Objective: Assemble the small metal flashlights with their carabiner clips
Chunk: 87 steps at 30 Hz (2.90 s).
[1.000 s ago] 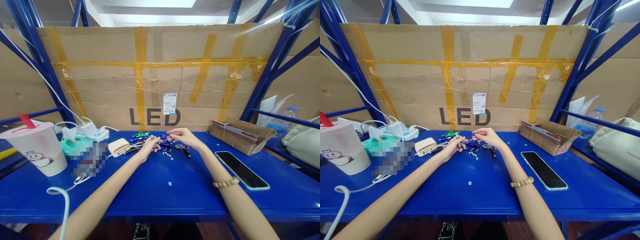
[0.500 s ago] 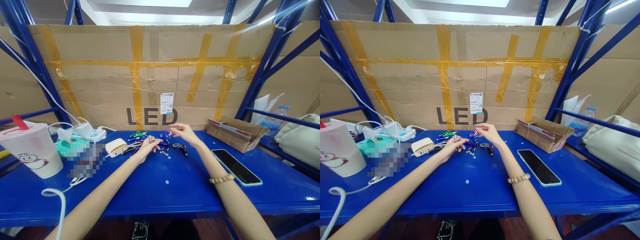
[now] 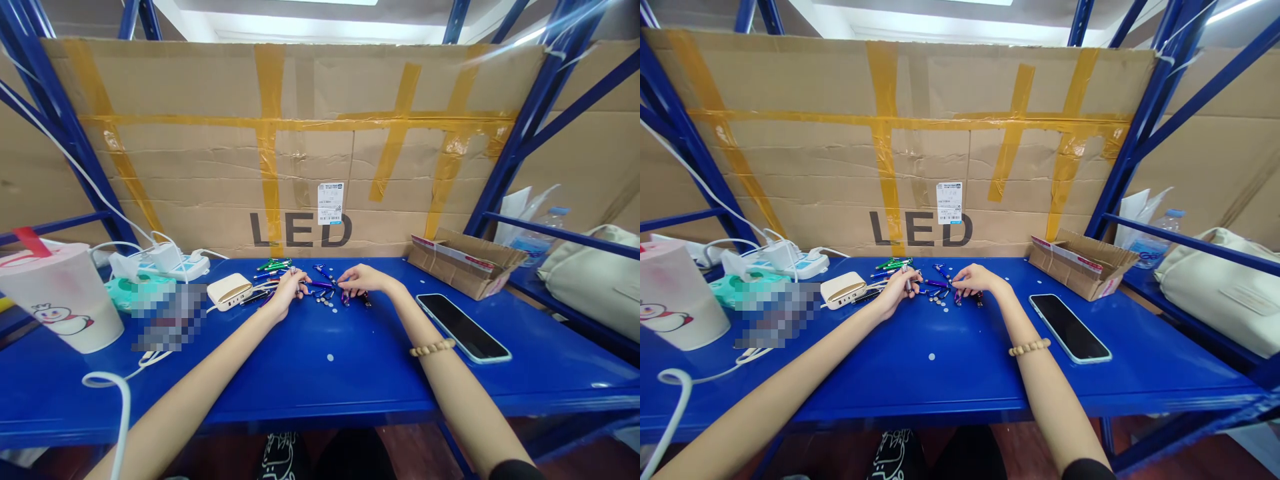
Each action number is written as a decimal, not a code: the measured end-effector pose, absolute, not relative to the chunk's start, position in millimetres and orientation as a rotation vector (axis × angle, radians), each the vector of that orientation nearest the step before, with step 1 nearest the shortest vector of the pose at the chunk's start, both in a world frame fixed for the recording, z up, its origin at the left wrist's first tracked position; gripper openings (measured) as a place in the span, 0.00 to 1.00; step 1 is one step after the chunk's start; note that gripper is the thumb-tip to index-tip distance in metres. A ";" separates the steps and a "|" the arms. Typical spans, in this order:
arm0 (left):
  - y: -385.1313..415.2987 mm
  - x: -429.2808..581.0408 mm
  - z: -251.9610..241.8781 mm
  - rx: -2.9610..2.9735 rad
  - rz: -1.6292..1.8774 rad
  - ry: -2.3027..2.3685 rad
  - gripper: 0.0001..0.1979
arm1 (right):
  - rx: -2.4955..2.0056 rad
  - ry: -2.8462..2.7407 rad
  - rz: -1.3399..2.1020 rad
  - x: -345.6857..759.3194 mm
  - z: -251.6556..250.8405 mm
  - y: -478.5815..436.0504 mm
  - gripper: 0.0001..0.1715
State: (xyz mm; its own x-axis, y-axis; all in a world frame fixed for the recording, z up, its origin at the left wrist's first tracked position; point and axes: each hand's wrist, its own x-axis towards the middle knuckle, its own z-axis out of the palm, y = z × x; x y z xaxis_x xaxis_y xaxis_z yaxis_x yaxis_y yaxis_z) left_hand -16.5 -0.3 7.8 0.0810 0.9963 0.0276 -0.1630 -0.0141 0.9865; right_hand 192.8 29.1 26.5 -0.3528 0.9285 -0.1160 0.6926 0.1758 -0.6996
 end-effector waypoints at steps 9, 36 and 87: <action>0.5 -15.5 8.4 1.131 1.284 0.974 0.07 | -1.861 -2.202 0.487 204.2 33.1 29.9 0.22; 11.4 -41.5 30.3 1.057 1.452 0.948 0.06 | -1.271 -2.490 0.881 184.6 15.2 31.0 0.17; -4.6 -16.1 10.1 1.065 1.203 0.691 0.12 | -1.323 -2.481 0.530 155.4 12.0 22.6 0.07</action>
